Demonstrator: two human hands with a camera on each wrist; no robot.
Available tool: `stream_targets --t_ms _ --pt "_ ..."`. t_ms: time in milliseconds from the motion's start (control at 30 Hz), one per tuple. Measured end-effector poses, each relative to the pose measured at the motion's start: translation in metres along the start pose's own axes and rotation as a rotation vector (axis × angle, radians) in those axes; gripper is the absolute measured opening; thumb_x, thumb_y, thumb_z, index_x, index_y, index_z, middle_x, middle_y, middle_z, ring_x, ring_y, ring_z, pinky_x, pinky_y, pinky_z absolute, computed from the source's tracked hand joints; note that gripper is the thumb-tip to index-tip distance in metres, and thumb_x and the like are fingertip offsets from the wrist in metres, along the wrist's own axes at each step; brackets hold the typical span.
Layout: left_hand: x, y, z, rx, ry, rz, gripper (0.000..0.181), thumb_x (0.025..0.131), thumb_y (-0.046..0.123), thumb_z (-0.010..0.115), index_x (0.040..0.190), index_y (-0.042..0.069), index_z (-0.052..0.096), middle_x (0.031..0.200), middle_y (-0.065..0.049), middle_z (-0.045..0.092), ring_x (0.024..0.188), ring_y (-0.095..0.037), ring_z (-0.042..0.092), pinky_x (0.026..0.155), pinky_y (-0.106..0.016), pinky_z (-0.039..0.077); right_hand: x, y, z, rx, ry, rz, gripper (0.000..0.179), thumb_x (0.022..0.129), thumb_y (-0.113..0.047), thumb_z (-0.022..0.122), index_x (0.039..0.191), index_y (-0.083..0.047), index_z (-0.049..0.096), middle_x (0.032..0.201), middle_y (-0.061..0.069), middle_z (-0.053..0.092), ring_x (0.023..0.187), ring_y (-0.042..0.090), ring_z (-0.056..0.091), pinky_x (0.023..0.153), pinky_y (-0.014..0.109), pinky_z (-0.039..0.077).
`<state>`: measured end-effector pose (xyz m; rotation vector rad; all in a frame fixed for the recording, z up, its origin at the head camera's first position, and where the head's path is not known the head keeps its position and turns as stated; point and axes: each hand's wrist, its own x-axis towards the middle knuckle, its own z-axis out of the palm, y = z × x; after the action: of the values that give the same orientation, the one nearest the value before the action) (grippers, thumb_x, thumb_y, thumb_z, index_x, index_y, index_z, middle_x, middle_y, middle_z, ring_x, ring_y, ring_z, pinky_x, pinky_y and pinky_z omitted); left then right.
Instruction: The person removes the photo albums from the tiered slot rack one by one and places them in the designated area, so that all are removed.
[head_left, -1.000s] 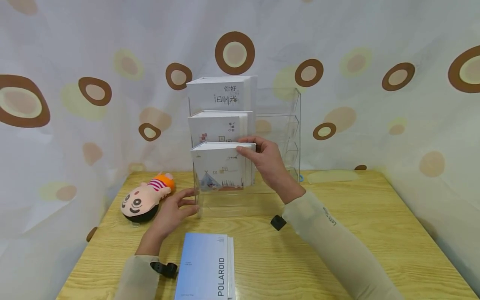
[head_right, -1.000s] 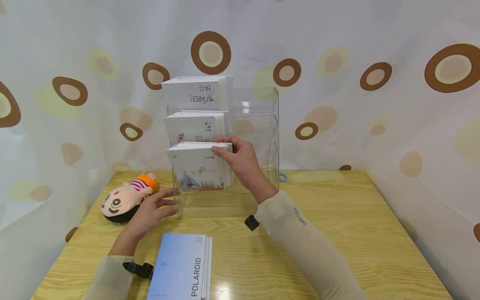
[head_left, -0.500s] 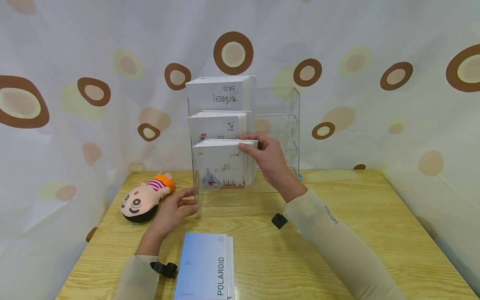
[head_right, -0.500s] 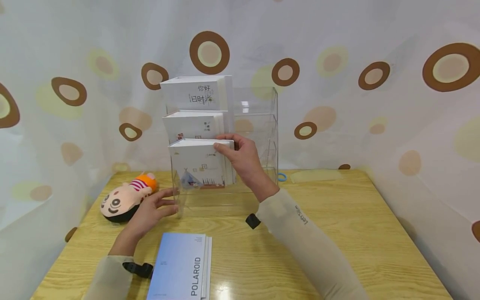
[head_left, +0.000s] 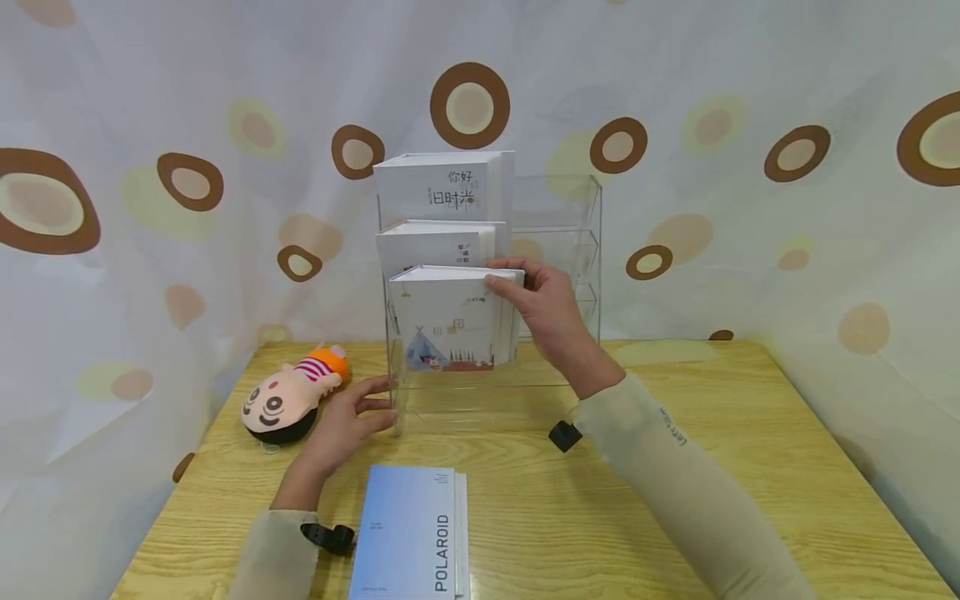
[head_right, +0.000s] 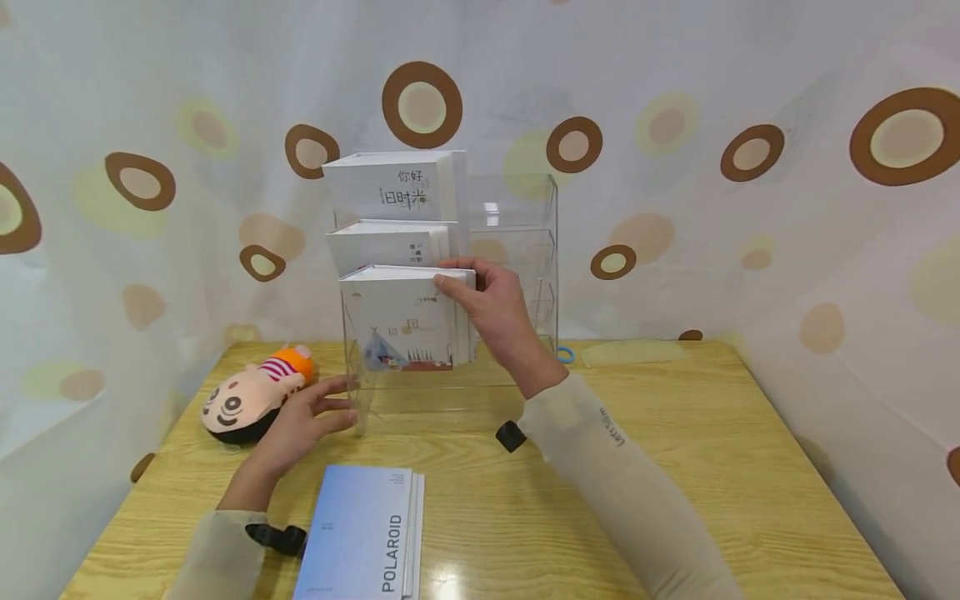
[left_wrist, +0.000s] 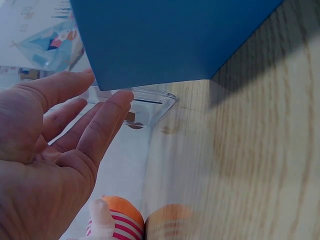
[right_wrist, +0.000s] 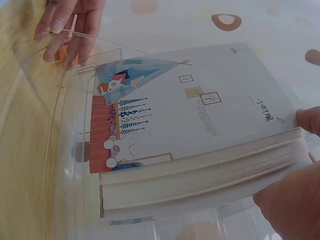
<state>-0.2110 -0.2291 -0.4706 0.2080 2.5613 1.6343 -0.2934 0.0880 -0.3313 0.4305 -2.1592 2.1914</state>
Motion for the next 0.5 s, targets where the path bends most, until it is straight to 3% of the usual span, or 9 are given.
stream_targets --t_ms 500 --pt "0.0017 -0.0003 0.001 -0.002 0.005 -0.006 0.063 0.108 0.014 0.075 0.166 0.005 0.051 0.167 -0.023 0.056 0.144 -0.044 0.065 0.111 -0.049 0.064 -0.0036 -0.0109 -0.0095 0.005 0.022 0.005 0.026 0.106 -0.015 0.078 0.13 -0.006 0.078 0.112 -0.005 0.078 0.105 0.014 0.073 0.09 0.03 0.063"
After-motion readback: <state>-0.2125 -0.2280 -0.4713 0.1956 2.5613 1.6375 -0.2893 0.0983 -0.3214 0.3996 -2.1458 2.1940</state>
